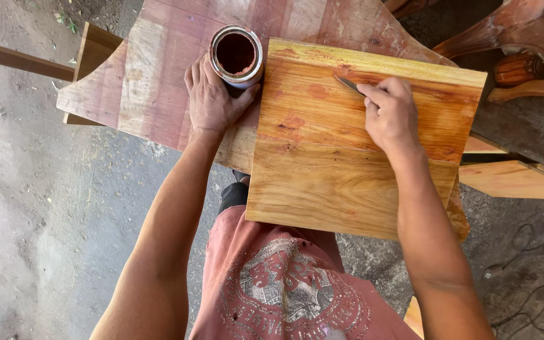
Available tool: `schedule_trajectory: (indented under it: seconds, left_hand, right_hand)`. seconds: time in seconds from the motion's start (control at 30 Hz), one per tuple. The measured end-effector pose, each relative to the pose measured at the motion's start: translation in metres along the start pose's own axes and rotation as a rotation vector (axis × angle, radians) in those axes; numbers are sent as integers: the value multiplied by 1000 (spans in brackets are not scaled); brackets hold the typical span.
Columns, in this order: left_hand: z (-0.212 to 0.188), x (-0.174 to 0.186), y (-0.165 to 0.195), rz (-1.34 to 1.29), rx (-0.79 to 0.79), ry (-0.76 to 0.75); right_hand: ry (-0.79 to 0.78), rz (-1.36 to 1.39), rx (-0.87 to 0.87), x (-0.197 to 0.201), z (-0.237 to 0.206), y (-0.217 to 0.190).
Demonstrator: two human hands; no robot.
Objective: The person brushes wood stain from a can onto a wooden board using a paintbrush, then spreads the stain over the board surface by hand. They reposition the board, dip the brush again, and later touch up spots on the stained board with a small stick before carrying the board and setting it down.
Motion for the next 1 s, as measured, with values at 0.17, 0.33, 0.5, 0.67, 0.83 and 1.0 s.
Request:
schedule_trajectory:
  seconds: [0.17, 0.33, 0.5, 0.67, 0.83, 1.0]
  left_hand:
    - [-2, -1, -2, -12, -13, 17]
    - [-1, -1, -2, -7, -21, 19]
    - [-2, 0, -2, -10, -18, 12]
    - [-2, 1, -4, -33, -7, 17]
    - [-2, 3, -2, -29, -17, 21]
    - [-3, 2, 0, -20, -34, 15]
  right_hand:
    - [-35, -4, -115, -1, 3, 10]
    - [-78, 60, -198, -5, 2, 12]
    - [-26, 60, -168, 7, -6, 7]
    - [17, 15, -231, 6, -7, 3]
    - [-77, 129, -248, -2, -15, 7]
    - [80, 100, -336, 35, -47, 36]
Point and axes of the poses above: each hand's wrist, its own z-axis towards the middle knuckle, its own x-axis out of the back of the hand, y = z × x, the point moved 8 cm from there along z, towards the middle knuckle, and after that the axes turned 4 degrees about -y, right-handed, at the moved point
